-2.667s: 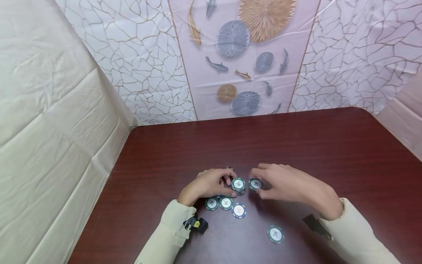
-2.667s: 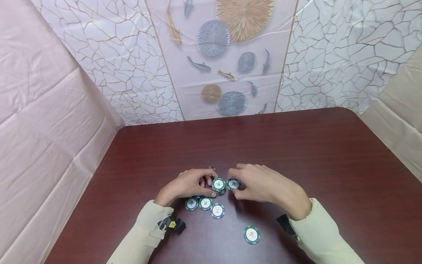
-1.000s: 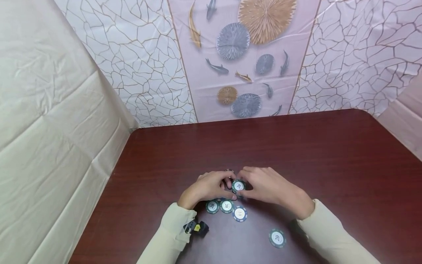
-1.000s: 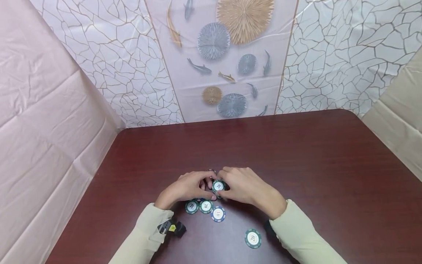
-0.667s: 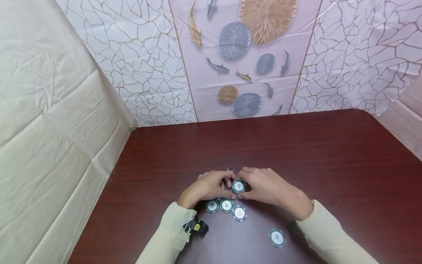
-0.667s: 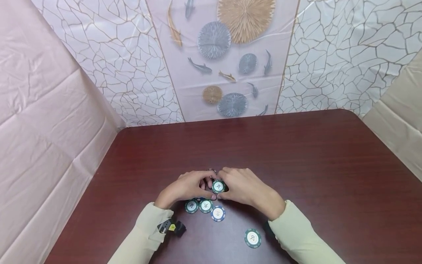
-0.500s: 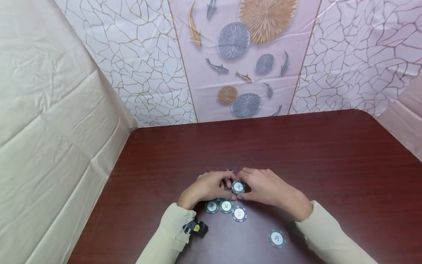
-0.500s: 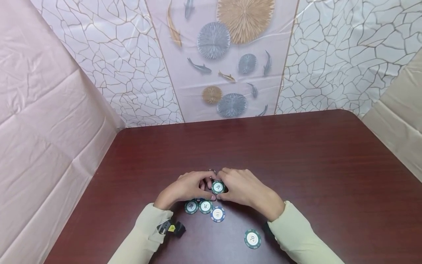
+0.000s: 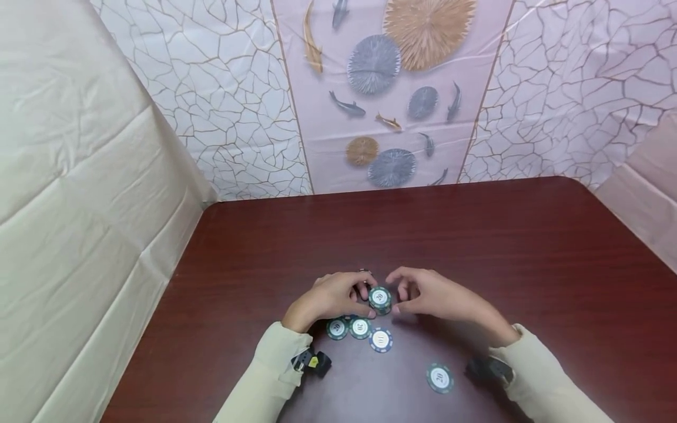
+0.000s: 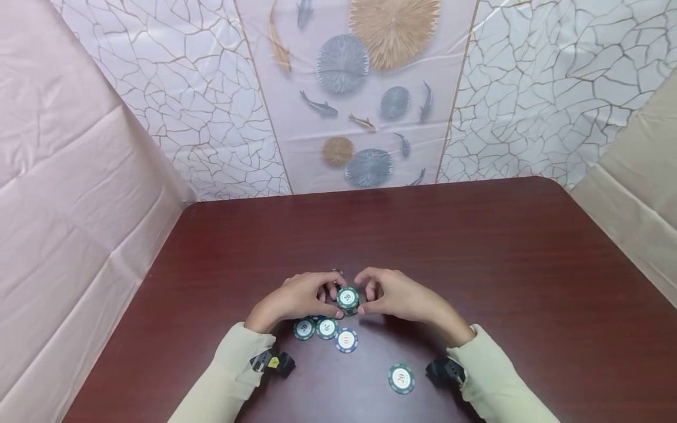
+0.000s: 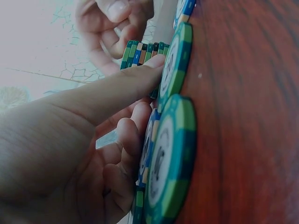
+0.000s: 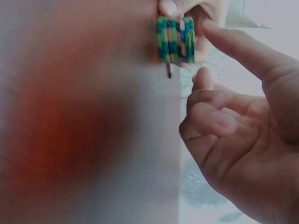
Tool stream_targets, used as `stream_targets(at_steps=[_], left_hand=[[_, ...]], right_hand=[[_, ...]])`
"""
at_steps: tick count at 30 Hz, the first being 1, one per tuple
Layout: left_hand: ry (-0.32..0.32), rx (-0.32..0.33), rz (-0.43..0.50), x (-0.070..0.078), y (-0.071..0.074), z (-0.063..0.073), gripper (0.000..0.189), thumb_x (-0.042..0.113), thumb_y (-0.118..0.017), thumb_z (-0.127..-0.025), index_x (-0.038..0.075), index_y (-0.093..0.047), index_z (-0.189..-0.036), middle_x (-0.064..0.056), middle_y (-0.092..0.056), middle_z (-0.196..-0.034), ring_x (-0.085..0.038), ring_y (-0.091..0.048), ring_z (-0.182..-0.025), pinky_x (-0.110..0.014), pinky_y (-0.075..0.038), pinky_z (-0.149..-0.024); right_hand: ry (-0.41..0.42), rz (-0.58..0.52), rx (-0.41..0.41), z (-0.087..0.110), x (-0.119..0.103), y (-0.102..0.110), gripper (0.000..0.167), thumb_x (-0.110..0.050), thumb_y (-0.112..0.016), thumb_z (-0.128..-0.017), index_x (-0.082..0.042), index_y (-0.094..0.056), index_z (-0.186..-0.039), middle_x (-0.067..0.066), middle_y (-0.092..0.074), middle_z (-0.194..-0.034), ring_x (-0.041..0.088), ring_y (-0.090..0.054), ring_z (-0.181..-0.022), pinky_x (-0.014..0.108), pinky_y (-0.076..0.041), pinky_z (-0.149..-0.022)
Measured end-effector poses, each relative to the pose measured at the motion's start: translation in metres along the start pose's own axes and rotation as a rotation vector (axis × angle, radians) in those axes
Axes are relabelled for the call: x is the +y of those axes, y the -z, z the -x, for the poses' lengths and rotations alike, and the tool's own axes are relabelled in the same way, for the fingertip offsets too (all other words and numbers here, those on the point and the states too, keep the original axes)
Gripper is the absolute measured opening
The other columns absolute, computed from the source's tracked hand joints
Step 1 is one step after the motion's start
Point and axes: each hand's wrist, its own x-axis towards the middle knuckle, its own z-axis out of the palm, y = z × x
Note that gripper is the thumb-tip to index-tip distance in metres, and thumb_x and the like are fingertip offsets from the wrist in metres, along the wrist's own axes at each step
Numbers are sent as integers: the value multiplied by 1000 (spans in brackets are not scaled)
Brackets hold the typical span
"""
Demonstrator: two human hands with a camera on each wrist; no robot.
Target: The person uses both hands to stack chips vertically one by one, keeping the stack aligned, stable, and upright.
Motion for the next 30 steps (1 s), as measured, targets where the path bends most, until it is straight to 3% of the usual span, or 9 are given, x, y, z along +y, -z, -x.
stream_targets(at_steps=[5,10,19,25,30], left_hand=[[26,-1,11,1,-3,0,39,39,-89,-87,35,-68,-120,18,-64,-92,-4,-60,-79,-38,-41,-83],[13,-12,8,4,-3,-1,41,37,-88,-87,32,-68,-123,17,-64,-94,-4,-60,-80,-36,-42,-81],[17,-21,-23,7,3,-2,44,39,-87,-88,31,-67,-127,18,-63,-96,-3,-60,-81,-34,-44,-79],[2,-23,-24,4,1,-2,44,38,-87,-89,30,-67,-127,19,-63,-96,-2,-59,-81,-35,-43,-81],[-8,-19,-16,6,1,-3,43,38,-87,-89,29,-67,-126,18,-63,-96,-2,-59,-81,-35,-42,-81]], right_hand=[[-35,-141,-16,6,9,-7,48,-11,-80,-92,4,-58,-133,3,-59,-83,13,-53,-65,25,-44,-60],[-41,-197,0,12,13,-7,48,-10,-79,-93,5,-59,-133,4,-59,-84,13,-51,-66,24,-43,-61],[-56,-139,29,46,3,-2,38,-14,-79,-96,1,-64,-128,3,-64,-91,17,-61,-72,27,-51,-66],[-26,-28,73,72,0,-8,33,-20,-80,-95,-7,-69,-123,-6,-67,-94,7,-60,-85,25,-49,-74],[5,20,88,89,4,-14,31,-19,-81,-93,-10,-71,-121,-7,-67,-97,4,-58,-85,25,-49,-73]])
